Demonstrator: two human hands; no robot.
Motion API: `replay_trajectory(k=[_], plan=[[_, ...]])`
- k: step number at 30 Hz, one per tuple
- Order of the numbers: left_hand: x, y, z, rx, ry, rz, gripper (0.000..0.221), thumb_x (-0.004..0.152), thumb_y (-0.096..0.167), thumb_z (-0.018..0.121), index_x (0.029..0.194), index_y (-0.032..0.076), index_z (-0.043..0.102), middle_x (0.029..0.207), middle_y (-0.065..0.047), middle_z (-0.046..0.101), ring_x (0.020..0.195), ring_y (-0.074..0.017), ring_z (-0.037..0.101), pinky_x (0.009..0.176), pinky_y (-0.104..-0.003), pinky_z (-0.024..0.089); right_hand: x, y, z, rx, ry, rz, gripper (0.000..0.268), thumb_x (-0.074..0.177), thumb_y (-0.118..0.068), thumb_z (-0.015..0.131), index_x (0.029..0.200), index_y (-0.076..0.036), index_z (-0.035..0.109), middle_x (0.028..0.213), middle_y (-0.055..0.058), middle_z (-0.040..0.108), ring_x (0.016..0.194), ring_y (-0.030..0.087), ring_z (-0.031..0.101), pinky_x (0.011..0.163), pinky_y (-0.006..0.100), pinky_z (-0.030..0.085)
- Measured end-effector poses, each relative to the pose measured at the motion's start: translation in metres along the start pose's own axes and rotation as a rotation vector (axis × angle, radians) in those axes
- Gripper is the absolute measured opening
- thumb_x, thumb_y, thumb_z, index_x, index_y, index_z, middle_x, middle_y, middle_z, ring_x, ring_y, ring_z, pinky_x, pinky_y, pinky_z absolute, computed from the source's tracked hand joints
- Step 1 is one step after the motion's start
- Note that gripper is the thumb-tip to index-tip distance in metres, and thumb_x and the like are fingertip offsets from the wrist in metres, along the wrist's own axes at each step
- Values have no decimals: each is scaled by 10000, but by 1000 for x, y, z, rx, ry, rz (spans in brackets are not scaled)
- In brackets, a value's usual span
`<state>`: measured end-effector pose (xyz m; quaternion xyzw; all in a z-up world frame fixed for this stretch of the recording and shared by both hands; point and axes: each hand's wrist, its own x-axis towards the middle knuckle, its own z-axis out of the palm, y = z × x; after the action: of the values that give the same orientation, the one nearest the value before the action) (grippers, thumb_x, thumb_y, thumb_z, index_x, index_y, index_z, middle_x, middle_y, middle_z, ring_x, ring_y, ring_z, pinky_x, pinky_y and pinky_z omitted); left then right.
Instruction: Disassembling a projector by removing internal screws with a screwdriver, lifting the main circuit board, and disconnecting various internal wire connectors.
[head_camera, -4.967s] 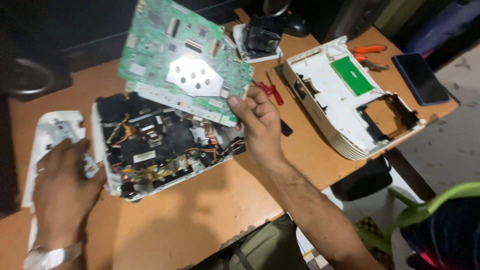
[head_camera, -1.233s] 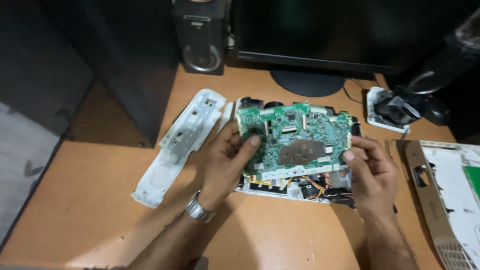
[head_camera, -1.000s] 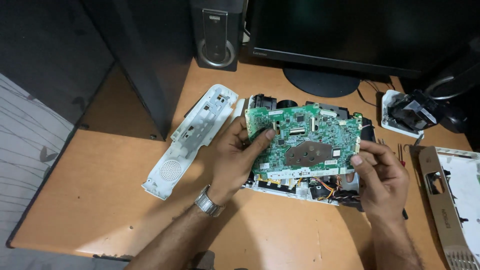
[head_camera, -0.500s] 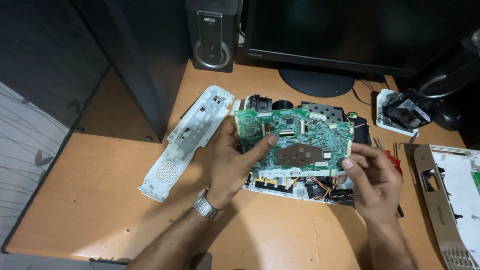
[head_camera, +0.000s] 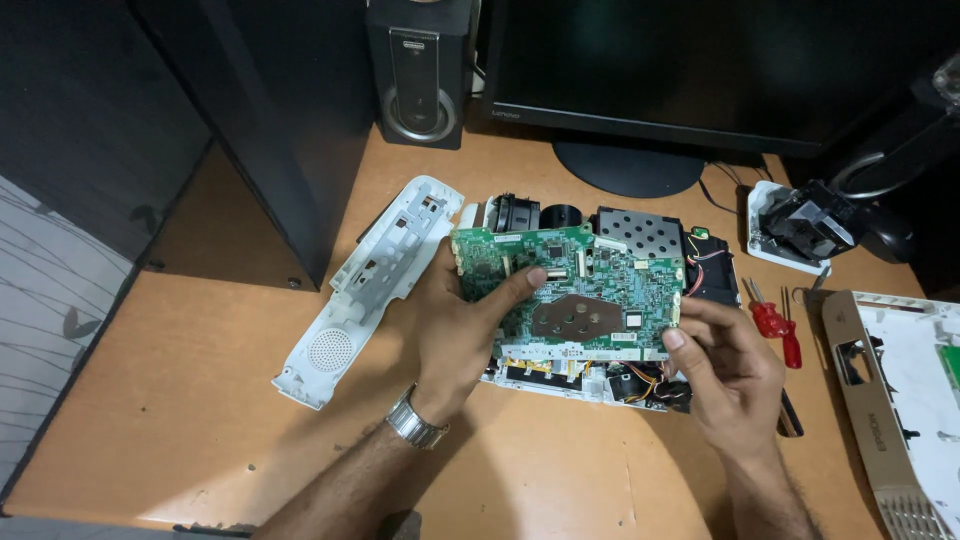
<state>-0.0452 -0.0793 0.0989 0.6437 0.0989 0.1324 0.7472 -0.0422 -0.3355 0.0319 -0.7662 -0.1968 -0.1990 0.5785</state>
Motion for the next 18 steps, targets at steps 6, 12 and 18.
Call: replay_trajectory(k=[6, 12, 18], plan=[[-1, -2, 1, -7, 21, -6, 855, 693, 399, 803, 1455, 148, 506, 1439, -38, 643, 1350, -205, 595, 1150, -335, 443, 1, 2, 1, -2, -29, -8, 311, 972, -54, 641, 1268, 36, 602, 817, 68, 688, 576, 109, 642, 519, 187, 592], [-11, -19, 7, 112, -101, -32, 494, 739, 481, 769, 1116, 188, 643, 1018, 11, 793, 952, -161, 762, 879, -307, 601, -1, -10, 11, -2, 78, 87, 427, 932, -166, 669, 1284, -11, 482, 1130, 117, 699, 1058, 226, 691, 900, 324, 581], [-28, -10, 20, 47, -125, 64, 500, 780, 261, 888, 1163, 78, 623, 972, -148, 789, 984, -175, 716, 910, -440, 566, 11, -24, 19, -90, 189, 8, 505, 862, -93, 800, 1253, 65, 523, 1134, 211, 600, 1122, 259, 505, 1014, 469, 426]])
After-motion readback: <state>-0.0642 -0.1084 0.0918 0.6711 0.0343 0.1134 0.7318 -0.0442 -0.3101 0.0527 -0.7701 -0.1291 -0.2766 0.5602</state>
